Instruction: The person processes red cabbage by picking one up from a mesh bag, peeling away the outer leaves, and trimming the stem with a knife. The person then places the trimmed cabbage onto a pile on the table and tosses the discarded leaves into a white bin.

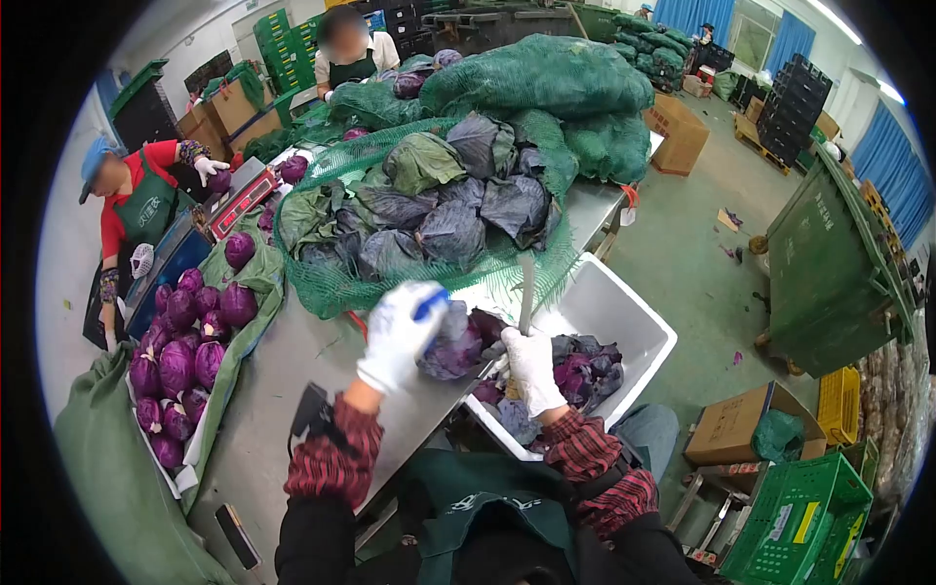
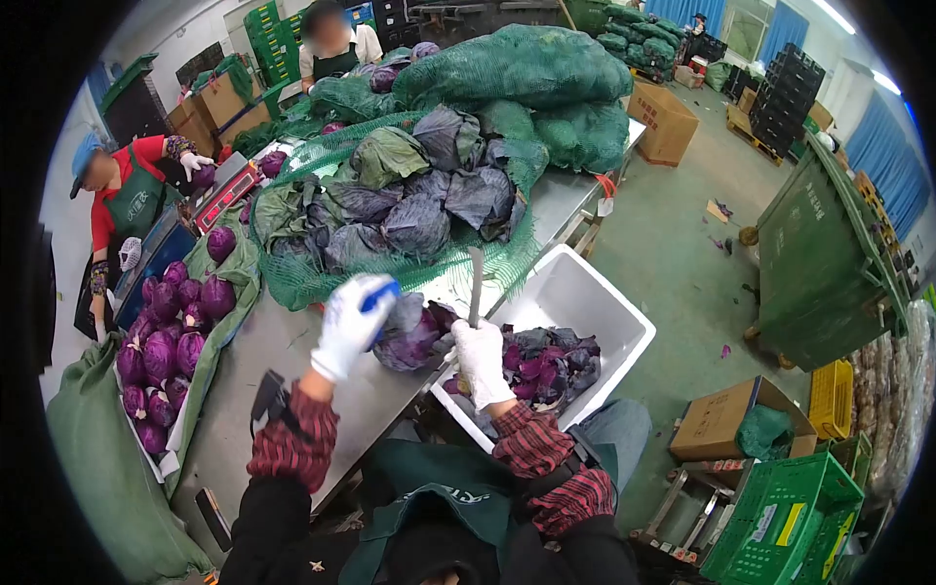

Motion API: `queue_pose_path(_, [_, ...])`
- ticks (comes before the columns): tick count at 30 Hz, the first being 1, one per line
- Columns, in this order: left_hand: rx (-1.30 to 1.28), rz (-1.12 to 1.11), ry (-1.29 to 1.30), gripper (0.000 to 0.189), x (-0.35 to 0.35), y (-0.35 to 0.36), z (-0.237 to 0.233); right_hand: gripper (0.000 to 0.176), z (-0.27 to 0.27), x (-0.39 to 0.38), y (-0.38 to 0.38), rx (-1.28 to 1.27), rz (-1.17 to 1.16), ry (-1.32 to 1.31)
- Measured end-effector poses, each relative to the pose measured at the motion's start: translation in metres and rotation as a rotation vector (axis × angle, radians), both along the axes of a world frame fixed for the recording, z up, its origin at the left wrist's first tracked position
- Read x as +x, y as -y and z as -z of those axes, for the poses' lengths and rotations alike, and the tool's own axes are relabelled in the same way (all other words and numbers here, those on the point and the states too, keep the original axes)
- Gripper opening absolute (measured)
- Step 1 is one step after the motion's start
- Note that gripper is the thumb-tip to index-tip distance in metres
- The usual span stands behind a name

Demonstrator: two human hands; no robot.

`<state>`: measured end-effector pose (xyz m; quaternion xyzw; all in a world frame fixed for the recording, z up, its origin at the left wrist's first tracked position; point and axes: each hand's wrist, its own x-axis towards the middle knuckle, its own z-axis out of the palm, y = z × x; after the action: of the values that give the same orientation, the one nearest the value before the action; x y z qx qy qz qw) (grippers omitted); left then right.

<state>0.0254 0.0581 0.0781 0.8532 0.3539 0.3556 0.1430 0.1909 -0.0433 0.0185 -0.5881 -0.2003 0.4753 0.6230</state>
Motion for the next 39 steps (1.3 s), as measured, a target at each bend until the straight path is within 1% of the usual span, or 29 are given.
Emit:
queue_pose_path(2, [0.08, 0.027, -0.338, 0.037, 0.004, 0.036, 0.006, 0.02, -0.01, -0.009, 0.0, 0.025, -0.062, 0.049])
queue_pose_path(4, [0.161, -0.093, -0.543, 0.049, 0.004, 0.04, 0.026, 0.017, -0.013, -0.008, 0.0, -0.008, -0.07, 0.022])
queue_pose_path(5, [0.058, -0.176, -0.544, 0.055, 0.0, 0.042, 0.031, 0.016, -0.01, -0.001, -0.002, 0.026, 0.001, 0.071])
queue_pose_path(6, [0.064, -0.166, -0.447, 0.057, -0.009, 0.036, 0.041, 0.015, -0.006, 0.008, -0.002, 0.059, 0.077, 0.119])
queue_pose_path(7, [0.062, -0.105, -0.393, 0.058, -0.015, 0.033, 0.044, 0.013, -0.003, 0.019, -0.001, 0.057, 0.126, 0.075])
queue_pose_path(8, [0.058, -0.051, -0.338, 0.058, -0.023, 0.03, 0.047, 0.012, 0.016, 0.034, -0.007, -0.02, 0.156, 0.053])
queue_pose_path(9, [0.036, -0.009, -0.285, 0.06, -0.033, 0.021, 0.054, 0.011, 0.035, 0.048, -0.007, -0.076, 0.214, 0.141])
queue_pose_path(10, [-0.04, 0.035, -0.237, 0.061, -0.045, 0.012, 0.051, 0.011, 0.07, 0.071, -0.001, -0.147, 0.263, -0.024])
queue_pose_path(11, [-0.182, 0.052, -0.055, 0.061, -0.059, 0.004, 0.061, 0.014, 0.104, 0.095, 0.002, -0.268, 0.299, -0.014])
queue_pose_path(12, [-0.315, 0.071, 0.129, 0.061, -0.07, -0.005, 0.069, 0.025, 0.123, 0.111, 0.012, -0.403, 0.183, 0.273])
queue_pose_path(13, [-0.534, 0.084, 0.287, 0.061, -0.075, -0.002, 0.066, 0.031, 0.147, 0.123, 0.02, -0.516, 0.125, 0.613])
queue_pose_path(14, [-0.567, 0.086, 0.269, 0.063, -0.083, -0.004, 0.069, 0.038, 0.165, 0.126, 0.027, -0.632, 0.052, 0.955])
queue_pose_path(16, [-0.451, 0.06, 0.104, 0.065, -0.078, 0.007, 0.059, 0.04, 0.119, 0.098, 0.039, -0.268, 0.076, 1.053])
queue_pose_path(17, [-0.412, 0.038, 0.078, 0.066, -0.072, 0.013, 0.057, 0.038, 0.11, 0.085, 0.038, -0.122, 0.055, 1.155])
queue_pose_path(18, [-0.372, 0.018, 0.051, 0.067, -0.064, 0.018, 0.056, 0.037, 0.068, 0.06, 0.039, -0.026, -0.036, 1.034])
queue_pose_path(19, [-0.375, -0.03, 0.133, 0.068, -0.057, 0.019, 0.062, 0.038, 0.052, 0.039, 0.04, 0.108, -0.139, 0.965])
queue_pose_path(20, [-0.377, -0.024, 0.125, 0.068, -0.052, 0.019, 0.063, 0.037, 0.051, 0.019, 0.041, 0.048, -0.273, 0.92])
queue_pose_path(21, [-0.367, -0.058, 0.154, 0.066, -0.048, 0.018, 0.063, 0.032, 0.03, -0.002, 0.042, -0.021, -0.353, 0.927])
queue_pose_path(22, [-0.355, -0.093, 0.188, 0.065, -0.043, 0.016, 0.062, 0.026, 0.06, -0.017, 0.037, 0.104, -0.305, 1.069])
queue_pose_path(24, [-0.333, -0.105, 0.174, 0.065, -0.041, 0.016, 0.063, 0.02, 0.069, -0.038, 0.03, 0.306, -0.136, 1.169])
queue_pose_path(25, [-0.306, -0.117, 0.162, 0.065, -0.041, 0.015, 0.062, 0.02, 0.069, -0.043, 0.025, 0.307, -0.137, 1.167])
queue_pose_path(27, [-0.292, -0.129, 0.14, 0.064, -0.041, 0.014, 0.065, 0.018, 0.068, -0.051, 0.016, 0.208, -0.255, 1.019])
queue_pose_path(28, [-0.277, -0.134, 0.125, 0.064, -0.041, 0.014, 0.066, 0.018, 0.073, -0.056, 0.013, 0.208, -0.253, 1.015])
queue_pose_path(30, [-0.281, -0.153, 0.108, 0.062, -0.039, 0.014, 0.065, 0.014, 0.08, -0.063, 0.006, 0.28, -0.169, 1.099])
queue_pose_path(31, [-0.236, -0.165, 0.071, 0.061, -0.037, 0.015, 0.064, 0.01, 0.077, -0.065, 0.005, 0.198, -0.213, 1.134])
queue_pose_path(32, [-0.192, -0.179, 0.032, 0.06, -0.036, 0.016, 0.066, 0.01, 0.077, -0.063, 0.001, 0.192, -0.22, 1.134])
queue_pose_path(36, [-0.193, -0.191, 0.018, 0.059, -0.033, 0.009, 0.069, 0.008, 0.065, -0.054, -0.015, 0.205, -0.274, 1.2])
queue_pose_path(38, [-0.192, -0.19, 0.014, 0.06, -0.031, 0.008, 0.07, 0.008, 0.054, -0.047, -0.019, 0.196, -0.373, 1.416])
queue_pose_path(39, [-0.184, -0.212, -0.013, 0.059, -0.028, 0.008, 0.069, 0.009, 0.056, -0.046, -0.025, 0.156, -0.386, 1.432])
